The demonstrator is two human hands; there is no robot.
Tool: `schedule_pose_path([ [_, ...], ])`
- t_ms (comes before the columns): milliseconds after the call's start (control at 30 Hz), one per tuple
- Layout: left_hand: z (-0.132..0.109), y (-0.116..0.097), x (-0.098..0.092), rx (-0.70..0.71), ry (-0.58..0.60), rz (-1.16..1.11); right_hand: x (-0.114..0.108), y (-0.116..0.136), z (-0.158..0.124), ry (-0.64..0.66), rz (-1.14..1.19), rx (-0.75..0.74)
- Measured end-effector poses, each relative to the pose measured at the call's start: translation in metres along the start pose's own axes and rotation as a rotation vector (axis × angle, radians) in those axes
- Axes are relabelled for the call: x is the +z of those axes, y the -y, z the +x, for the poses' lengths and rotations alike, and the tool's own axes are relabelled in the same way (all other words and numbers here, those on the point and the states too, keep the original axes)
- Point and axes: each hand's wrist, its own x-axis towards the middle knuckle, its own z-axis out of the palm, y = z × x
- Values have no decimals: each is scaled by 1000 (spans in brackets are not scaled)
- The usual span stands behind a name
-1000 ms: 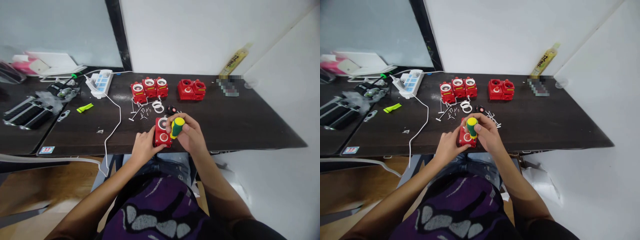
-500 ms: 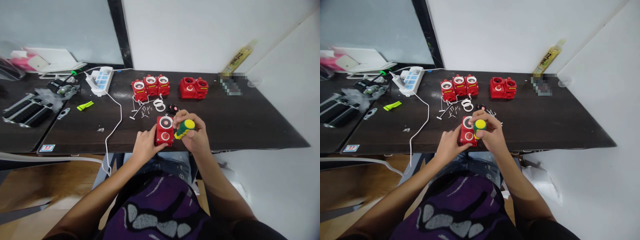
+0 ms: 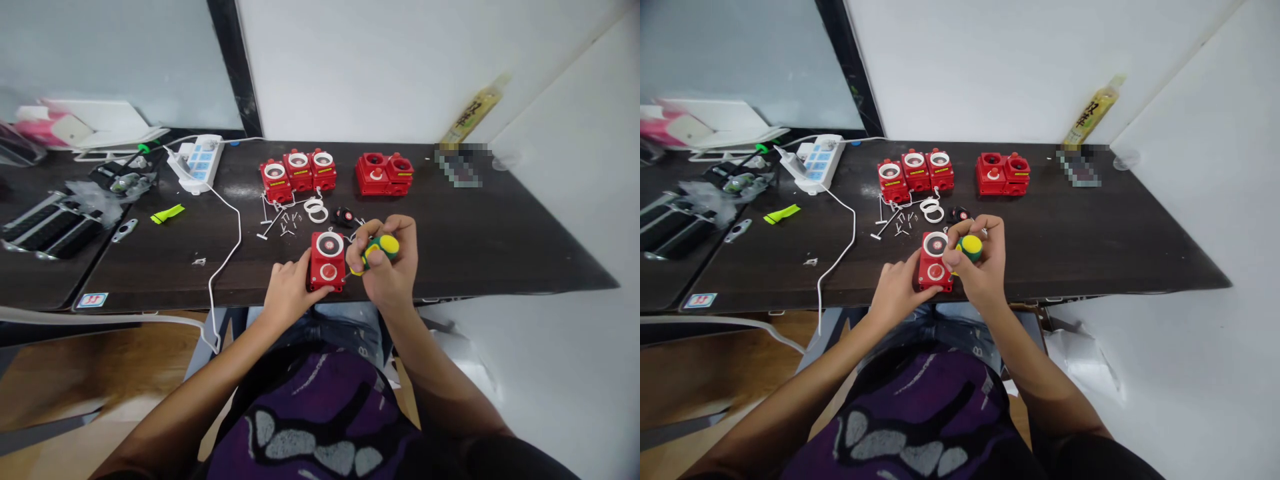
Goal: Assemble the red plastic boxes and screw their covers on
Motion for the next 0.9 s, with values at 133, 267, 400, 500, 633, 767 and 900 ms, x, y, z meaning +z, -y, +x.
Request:
schedule_pose_path([
  [133, 0, -1, 0, 0, 2, -6, 0, 2, 3, -10, 2, 39],
  [267, 0, -1, 0, -4, 6, -3, 2, 7, 2, -35, -84, 21],
  [400, 0, 0, 0, -1, 1, -8, 6, 7, -3, 2, -31, 52],
  [500, 0, 0, -1, -2, 3, -12, 8, 3, -4, 1, 5, 24],
  [633, 0, -1, -2, 5, 10, -16, 5, -3, -3, 1, -54, -17],
  [767, 0, -1, -2, 11, 5, -19, 4, 0, -2, 2, -139, -35],
  [900, -1, 1, 1, 13, -4, -20, 9, 7, -1, -22, -217, -15],
])
